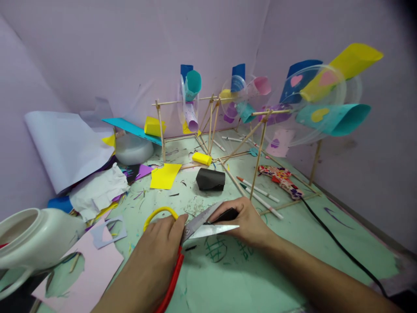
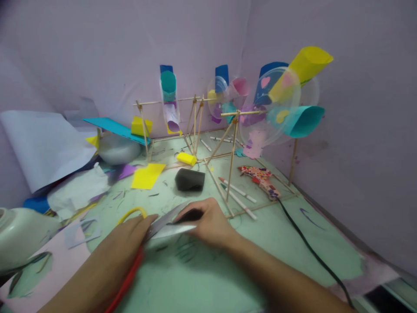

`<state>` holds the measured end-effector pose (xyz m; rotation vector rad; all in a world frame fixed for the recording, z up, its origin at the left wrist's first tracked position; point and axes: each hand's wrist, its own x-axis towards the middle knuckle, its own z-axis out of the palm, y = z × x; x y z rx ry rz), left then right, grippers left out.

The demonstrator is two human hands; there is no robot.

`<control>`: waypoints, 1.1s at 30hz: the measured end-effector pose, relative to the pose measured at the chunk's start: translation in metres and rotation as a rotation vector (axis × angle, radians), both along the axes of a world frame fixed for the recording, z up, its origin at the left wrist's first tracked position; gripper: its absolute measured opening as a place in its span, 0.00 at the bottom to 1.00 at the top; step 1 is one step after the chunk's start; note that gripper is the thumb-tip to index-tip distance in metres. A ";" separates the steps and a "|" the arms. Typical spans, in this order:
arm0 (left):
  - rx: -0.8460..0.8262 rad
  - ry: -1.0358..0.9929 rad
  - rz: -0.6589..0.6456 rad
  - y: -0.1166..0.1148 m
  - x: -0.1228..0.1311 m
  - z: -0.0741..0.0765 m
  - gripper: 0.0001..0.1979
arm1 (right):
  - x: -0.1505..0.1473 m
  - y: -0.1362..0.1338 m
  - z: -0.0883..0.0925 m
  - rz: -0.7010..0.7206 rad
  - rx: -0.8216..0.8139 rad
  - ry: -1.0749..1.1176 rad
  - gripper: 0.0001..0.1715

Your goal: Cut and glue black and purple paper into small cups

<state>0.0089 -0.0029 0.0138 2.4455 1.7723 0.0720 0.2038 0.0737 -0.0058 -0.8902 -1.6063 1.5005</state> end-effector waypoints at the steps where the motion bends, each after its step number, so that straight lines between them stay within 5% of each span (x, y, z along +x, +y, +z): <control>1: -0.018 0.005 0.003 0.000 0.000 0.001 0.26 | 0.000 0.000 0.000 0.002 -0.003 0.005 0.07; 33: 0.158 -0.013 -0.054 -0.004 -0.012 -0.018 0.27 | -0.001 -0.002 -0.004 0.004 -0.015 0.063 0.07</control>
